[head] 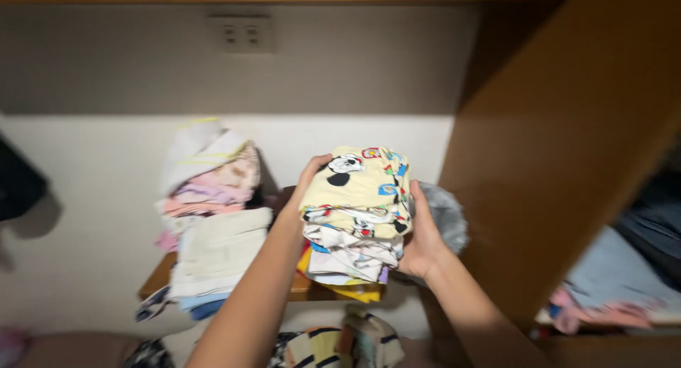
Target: Sort and organize a stack of folded clothes into a wooden wardrobe cabinet.
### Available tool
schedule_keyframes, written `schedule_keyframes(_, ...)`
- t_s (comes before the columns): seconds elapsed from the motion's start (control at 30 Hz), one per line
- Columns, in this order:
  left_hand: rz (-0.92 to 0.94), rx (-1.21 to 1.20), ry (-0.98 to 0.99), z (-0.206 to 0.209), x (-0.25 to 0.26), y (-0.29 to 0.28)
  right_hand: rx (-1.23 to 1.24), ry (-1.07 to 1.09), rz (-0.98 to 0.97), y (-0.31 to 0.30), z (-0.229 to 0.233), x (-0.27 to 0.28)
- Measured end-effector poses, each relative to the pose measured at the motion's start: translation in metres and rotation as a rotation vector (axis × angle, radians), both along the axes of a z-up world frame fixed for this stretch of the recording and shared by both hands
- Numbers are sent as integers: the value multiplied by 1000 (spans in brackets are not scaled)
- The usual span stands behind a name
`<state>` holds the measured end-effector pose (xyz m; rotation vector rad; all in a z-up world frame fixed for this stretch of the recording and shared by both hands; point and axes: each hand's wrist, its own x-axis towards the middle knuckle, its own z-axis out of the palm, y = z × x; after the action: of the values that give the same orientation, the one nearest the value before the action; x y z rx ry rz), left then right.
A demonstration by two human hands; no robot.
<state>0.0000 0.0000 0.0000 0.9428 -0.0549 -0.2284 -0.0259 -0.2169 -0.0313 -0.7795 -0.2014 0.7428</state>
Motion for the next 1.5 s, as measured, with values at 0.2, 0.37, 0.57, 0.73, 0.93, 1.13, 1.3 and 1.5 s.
schedule_keyframes(0.2, -134, 0, -53, 2, 18, -44, -10, -32, -103, -49, 12, -28)
schedule_keyframes(0.37, -258, -4, -54, 20, 13, -87, -12, -74, -169, -88, 28, -55)
schedule_keyframes(0.57, -369, 8, -109, 20, 9, -137, -72, -109, -189, -143, 43, -83)
schedule_keyframes(0.73, -336, -13, -124, 28, -41, -181, -93, -152, -182, -188, 47, -103)
schedule_keyframes(0.93, -287, 128, -28, 49, -112, -242, -129, -194, -255, -257, 36, -120)
schedule_keyframes(1.13, -177, 184, -35, 48, -156, -318, -106, -106, -237, -340, 23, -143)
schedule_keyframes(1.3, -151, 180, -66, 40, -191, -382, -75, -110, -223, -404, 13, -171)
schedule_keyframes(1.5, -202, 131, -17, 32, -192, -459, -120, -114, -305, -472, 20, -201)
